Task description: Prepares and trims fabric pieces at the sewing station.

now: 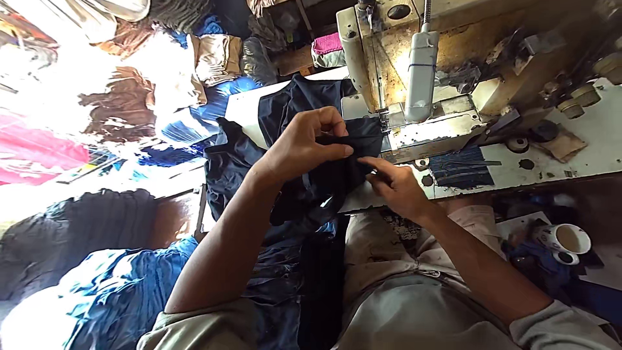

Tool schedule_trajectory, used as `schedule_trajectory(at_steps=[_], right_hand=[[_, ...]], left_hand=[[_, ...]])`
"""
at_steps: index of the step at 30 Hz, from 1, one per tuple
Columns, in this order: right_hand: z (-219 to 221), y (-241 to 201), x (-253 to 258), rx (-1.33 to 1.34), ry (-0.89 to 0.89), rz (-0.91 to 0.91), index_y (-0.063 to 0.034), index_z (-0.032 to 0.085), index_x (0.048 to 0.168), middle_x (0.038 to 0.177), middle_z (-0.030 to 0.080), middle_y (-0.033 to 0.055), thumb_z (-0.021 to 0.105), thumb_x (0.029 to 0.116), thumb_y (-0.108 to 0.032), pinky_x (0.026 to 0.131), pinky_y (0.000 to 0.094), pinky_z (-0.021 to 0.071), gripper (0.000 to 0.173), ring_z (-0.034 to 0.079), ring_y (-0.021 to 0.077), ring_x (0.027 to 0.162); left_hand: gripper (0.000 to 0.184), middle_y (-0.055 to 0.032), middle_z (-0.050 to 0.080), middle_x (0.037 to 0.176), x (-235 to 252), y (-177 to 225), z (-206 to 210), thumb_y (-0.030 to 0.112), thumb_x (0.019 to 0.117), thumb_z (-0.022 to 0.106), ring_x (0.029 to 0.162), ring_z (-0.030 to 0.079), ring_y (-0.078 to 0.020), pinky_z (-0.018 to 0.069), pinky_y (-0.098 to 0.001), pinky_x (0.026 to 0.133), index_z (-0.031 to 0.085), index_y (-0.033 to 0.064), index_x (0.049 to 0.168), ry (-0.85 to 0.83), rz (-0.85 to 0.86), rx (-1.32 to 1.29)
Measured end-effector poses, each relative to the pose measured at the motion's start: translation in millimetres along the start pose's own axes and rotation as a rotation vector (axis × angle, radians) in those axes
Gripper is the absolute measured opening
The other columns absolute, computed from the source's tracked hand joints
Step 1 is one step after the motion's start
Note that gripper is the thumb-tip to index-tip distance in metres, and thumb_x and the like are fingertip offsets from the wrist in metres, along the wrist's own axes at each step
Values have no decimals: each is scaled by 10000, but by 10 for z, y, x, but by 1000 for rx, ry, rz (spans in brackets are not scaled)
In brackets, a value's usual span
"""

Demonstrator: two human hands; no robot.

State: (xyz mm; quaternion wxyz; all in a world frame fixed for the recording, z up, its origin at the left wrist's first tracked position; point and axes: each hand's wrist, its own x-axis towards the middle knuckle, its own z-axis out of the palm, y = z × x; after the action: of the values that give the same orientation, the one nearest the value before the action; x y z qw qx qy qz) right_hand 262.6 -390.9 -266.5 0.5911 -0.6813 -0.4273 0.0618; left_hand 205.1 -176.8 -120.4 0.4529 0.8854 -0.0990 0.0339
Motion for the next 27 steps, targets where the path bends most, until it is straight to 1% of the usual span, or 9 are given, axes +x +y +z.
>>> schedule_trajectory(at_steps=[4, 7, 8, 10, 14, 19, 23, 25, 27], right_hand=[[52, 78, 83, -55, -36, -13, -158, 649, 1385, 833, 712, 35, 562, 1034, -132, 575, 373, 571, 363, 626, 133, 594], [-49, 27, 95, -101, 64, -27, -107, 729, 1195, 889, 731, 23, 561, 1028, -110, 631, 337, 590, 237, 660, 106, 667], [-87, 3, 109, -120, 134, -25, -91, 736, 1142, 888, 729, 22, 566, 1026, -107, 628, 313, 590, 206, 661, 95, 671], [-172, -51, 157, -154, 246, -2, -79, 730, 1124, 886, 721, 25, 576, 1033, -119, 607, 280, 575, 184, 650, 81, 661], [-294, -95, 246, -122, 263, 5, -118, 700, 1275, 914, 714, 33, 590, 1046, -138, 543, 271, 543, 255, 612, 82, 605], [-354, -44, 563, 211, 71, -44, -38, 735, 1200, 850, 722, 39, 604, 1027, -87, 583, 242, 555, 224, 626, 81, 627], [-463, -119, 352, 210, 6, -8, -33, 715, 1111, 752, 658, 37, 607, 1026, -75, 518, 229, 514, 144, 584, 94, 574], [-481, -57, 156, 120, 29, 30, -69, 705, 1107, 743, 641, 25, 589, 1037, -118, 480, 253, 507, 144, 572, 104, 546], [-433, 81, 3, 114, 83, 69, -69, 708, 1109, 756, 649, 19, 587, 1035, -127, 497, 270, 516, 153, 576, 105, 558]], left_hand=[[211, 33, 693, 893, -16, 178, -50, 165, 849, 804, 822, 685, -76, 608, -271, 760, 644, 128, 981, 49, 20, 291], [218, 44, 630, 796, -99, 226, 41, 184, 896, 708, 689, 582, -91, 504, -334, 638, 700, 183, 1114, 173, 0, 684], [223, 18, 637, 802, -126, 213, 83, 186, 913, 678, 695, 579, -132, 488, -383, 653, 714, 179, 1133, 199, 30, 767], [184, -33, 736, 944, -167, 164, 153, 190, 949, 658, 845, 678, -202, 512, -468, 816, 736, 159, 1113, 236, 96, 846], [160, -48, 728, 945, -189, 79, 237, 193, 973, 665, 880, 670, -205, 491, -446, 861, 759, 152, 1096, 315, 180, 807], [162, -35, 705, 892, -198, 103, 288, 182, 963, 688, 842, 637, -189, 475, -399, 822, 768, 158, 1102, 349, 217, 756], [159, 3, 740, 974, -205, 107, 344, 173, 927, 709, 849, 674, -97, 560, -308, 775, 762, 136, 1072, 267, 207, 613], [183, 71, 707, 901, -178, 36, 346, 329, 969, 676, 768, 637, -35, 555, -268, 694, 755, 185, 1049, 133, 139, 533], [341, 59, 636, 800, -93, -112, 404, 506, 999, 593, 657, 566, -90, 498, -342, 600, 745, 211, 1081, 114, 22, 588]])
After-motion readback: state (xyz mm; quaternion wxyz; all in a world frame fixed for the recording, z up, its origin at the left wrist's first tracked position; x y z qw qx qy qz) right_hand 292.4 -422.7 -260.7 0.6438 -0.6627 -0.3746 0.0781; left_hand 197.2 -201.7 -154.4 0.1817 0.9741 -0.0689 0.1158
